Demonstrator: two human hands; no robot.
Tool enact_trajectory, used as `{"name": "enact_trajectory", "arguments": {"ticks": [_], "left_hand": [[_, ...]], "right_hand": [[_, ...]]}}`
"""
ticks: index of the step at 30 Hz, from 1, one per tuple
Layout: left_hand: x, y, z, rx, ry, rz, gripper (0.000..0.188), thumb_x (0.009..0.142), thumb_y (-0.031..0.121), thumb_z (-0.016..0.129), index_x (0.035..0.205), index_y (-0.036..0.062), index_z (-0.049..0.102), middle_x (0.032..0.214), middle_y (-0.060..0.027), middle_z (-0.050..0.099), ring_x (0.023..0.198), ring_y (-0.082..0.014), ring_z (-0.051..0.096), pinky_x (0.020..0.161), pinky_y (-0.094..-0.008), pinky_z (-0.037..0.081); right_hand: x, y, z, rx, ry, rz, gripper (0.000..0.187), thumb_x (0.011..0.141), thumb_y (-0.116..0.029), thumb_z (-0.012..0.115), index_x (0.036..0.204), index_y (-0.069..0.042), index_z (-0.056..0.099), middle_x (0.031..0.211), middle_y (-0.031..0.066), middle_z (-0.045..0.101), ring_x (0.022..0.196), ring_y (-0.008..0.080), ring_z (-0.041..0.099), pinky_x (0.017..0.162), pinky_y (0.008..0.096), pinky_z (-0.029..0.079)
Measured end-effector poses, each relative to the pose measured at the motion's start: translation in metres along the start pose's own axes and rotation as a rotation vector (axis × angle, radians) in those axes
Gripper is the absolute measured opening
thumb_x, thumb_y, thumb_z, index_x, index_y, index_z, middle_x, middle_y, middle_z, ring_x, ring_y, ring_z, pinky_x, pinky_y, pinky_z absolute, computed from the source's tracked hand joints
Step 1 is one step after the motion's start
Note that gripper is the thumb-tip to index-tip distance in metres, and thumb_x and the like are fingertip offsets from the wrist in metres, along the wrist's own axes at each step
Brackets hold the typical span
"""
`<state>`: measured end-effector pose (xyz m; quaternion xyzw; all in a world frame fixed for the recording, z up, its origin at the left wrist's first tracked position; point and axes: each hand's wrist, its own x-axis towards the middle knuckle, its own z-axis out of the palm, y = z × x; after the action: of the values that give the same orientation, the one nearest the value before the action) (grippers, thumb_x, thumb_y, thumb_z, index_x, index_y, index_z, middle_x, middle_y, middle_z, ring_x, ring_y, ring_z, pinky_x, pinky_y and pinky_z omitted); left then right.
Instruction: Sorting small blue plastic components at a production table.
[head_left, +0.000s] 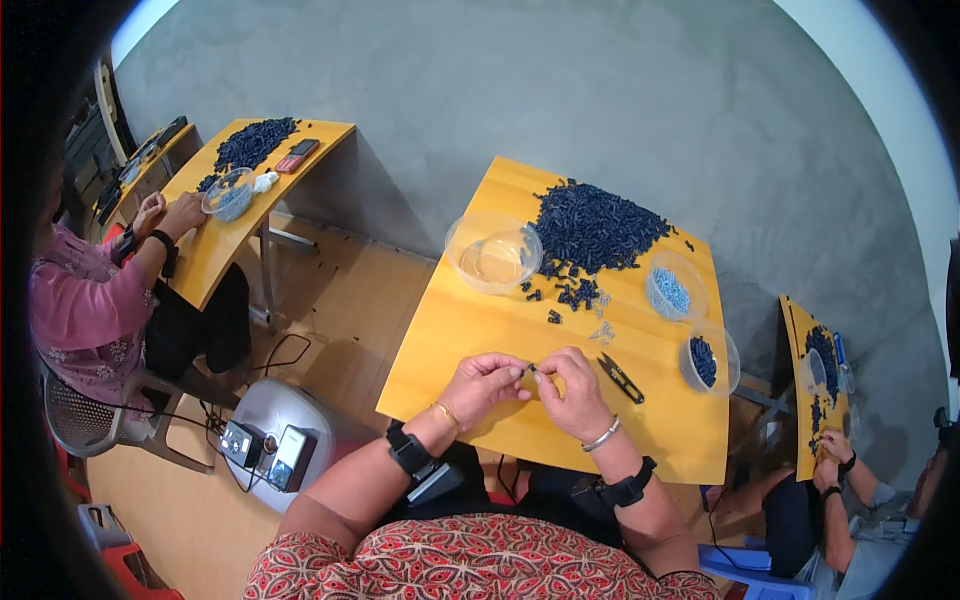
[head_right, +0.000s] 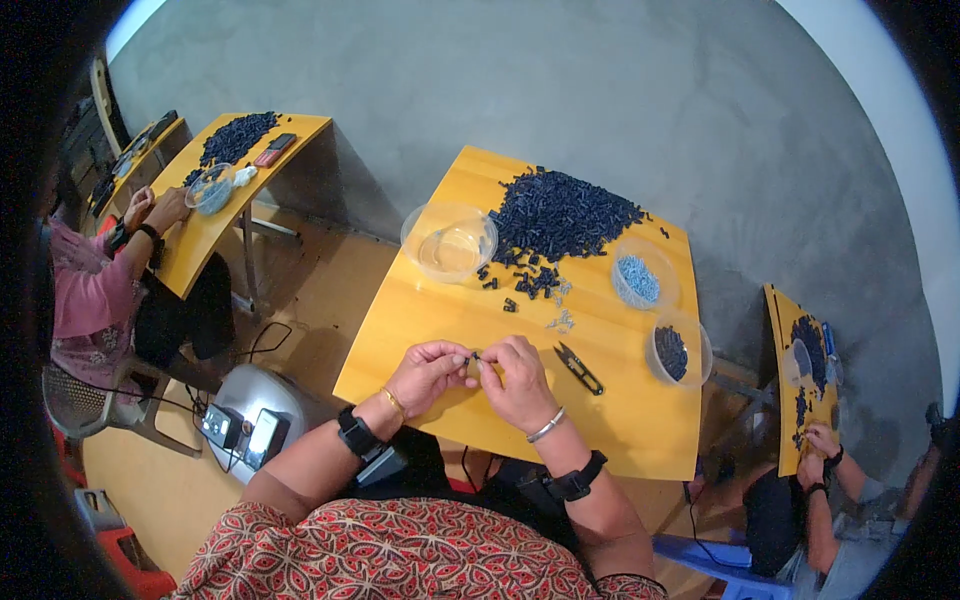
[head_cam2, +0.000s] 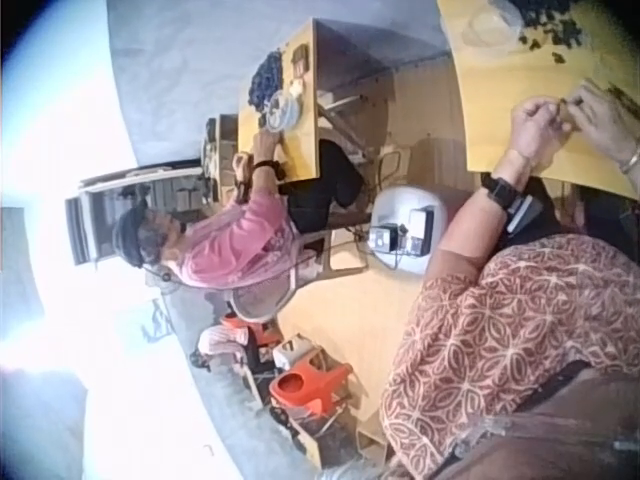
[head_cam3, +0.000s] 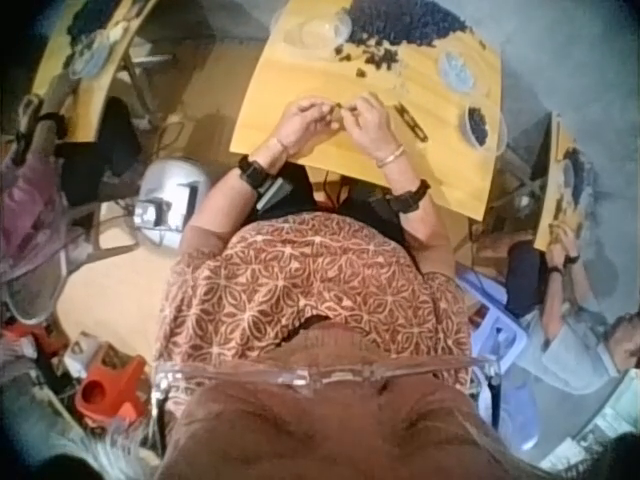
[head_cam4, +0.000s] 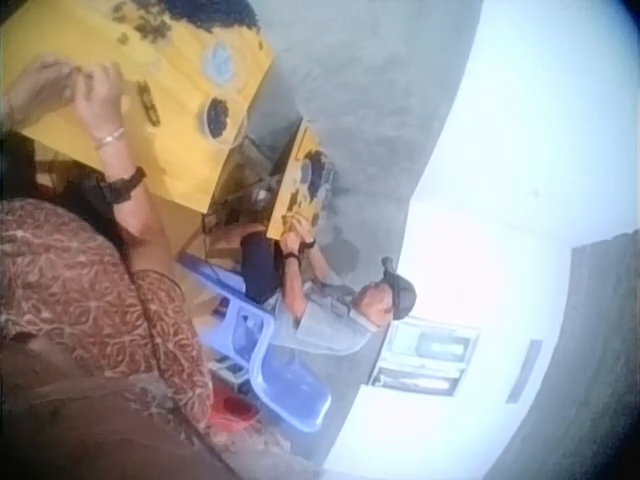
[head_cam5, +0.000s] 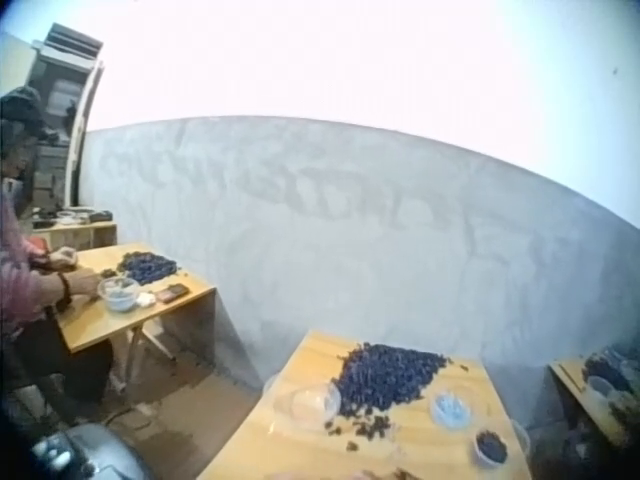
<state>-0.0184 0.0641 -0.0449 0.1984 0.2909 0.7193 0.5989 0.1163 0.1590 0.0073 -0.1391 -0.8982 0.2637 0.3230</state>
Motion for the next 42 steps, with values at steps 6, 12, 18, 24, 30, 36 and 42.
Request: {"name": "enact_trajectory", "arguments": {"ticks": [6,12,18,24,30,36,42], "left_hand": [[-0.003,-0.001,-0.003,0.031,0.011,-0.051,0.012,0.084,0.006,0.055,0.092,-0.0013,0.060,0.077,-0.0052,0.058,0.069,-0.0135,0.058,0.069,-0.0284,0.053],[-0.005,0.002,0.001,0.079,0.006,-0.074,0.012,0.085,0.008,0.054,0.090,-0.0009,0.060,0.076,-0.0043,0.059,0.066,-0.0113,0.055,0.068,-0.0274,0.052],[0.004,-0.022,0.016,0.231,0.317,0.137,0.011,0.084,0.009,0.056,0.088,-0.0008,0.061,0.076,-0.0027,0.059,0.066,-0.0085,0.054,0.062,-0.0212,0.047],[0.003,-0.023,0.015,0.248,0.461,0.223,0.011,0.084,0.008,0.057,0.090,-0.0009,0.060,0.079,-0.0033,0.060,0.067,-0.0086,0.054,0.062,-0.0212,0.047],[-0.003,-0.016,0.006,0.033,0.263,0.113,0.012,0.084,0.006,0.056,0.094,0.0000,0.059,0.080,-0.0046,0.060,0.071,-0.0116,0.057,0.064,-0.0229,0.049],[-0.004,-0.014,0.008,-0.004,0.238,0.089,0.012,0.084,0.005,0.055,0.094,-0.0003,0.059,0.084,-0.0053,0.060,0.073,-0.0125,0.057,0.068,-0.0255,0.050],[-0.007,-0.012,0.007,-0.059,0.137,-0.032,0.014,0.085,0.006,0.053,0.097,-0.0005,0.058,0.090,-0.0064,0.061,0.080,-0.0143,0.058,0.072,-0.0278,0.050]], "right_hand": [[-0.002,-0.015,-0.002,-0.104,-0.003,-0.088,0.012,0.069,0.000,0.058,0.076,-0.003,0.050,0.076,0.0106,0.050,0.074,0.0293,0.050,0.065,0.0367,0.040],[-0.006,-0.022,0.001,-0.166,-0.058,-0.135,0.009,0.071,-0.001,0.056,0.077,-0.003,0.050,0.078,0.0107,0.049,0.075,0.0294,0.050,0.066,0.0373,0.041],[-0.008,-0.014,0.039,-0.282,0.012,0.071,0.006,0.077,-0.004,0.052,0.080,-0.003,0.047,0.075,0.0161,0.052,0.072,0.0338,0.052,0.062,0.0410,0.043],[-0.008,-0.014,0.050,-0.335,0.061,0.142,0.007,0.081,-0.007,0.048,0.086,-0.003,0.045,0.071,0.0177,0.053,0.066,0.0368,0.054,0.056,0.0435,0.043],[-0.007,-0.010,0.043,-0.119,0.131,0.138,0.008,0.083,-0.010,0.049,0.086,-0.004,0.048,0.072,0.0148,0.052,0.070,0.0331,0.054,0.059,0.0419,0.043],[-0.004,-0.004,0.046,-0.141,0.138,0.062,0.004,0.084,-0.005,0.049,0.085,-0.004,0.045,0.060,0.0103,0.051,0.049,0.0209,0.056,0.047,0.0322,0.043],[-0.005,-0.007,0.041,0.006,0.147,0.231,0.009,0.079,-0.010,0.053,0.081,-0.005,0.047,0.066,0.0143,0.050,0.062,0.0340,0.052,0.055,0.0412,0.043]]}}
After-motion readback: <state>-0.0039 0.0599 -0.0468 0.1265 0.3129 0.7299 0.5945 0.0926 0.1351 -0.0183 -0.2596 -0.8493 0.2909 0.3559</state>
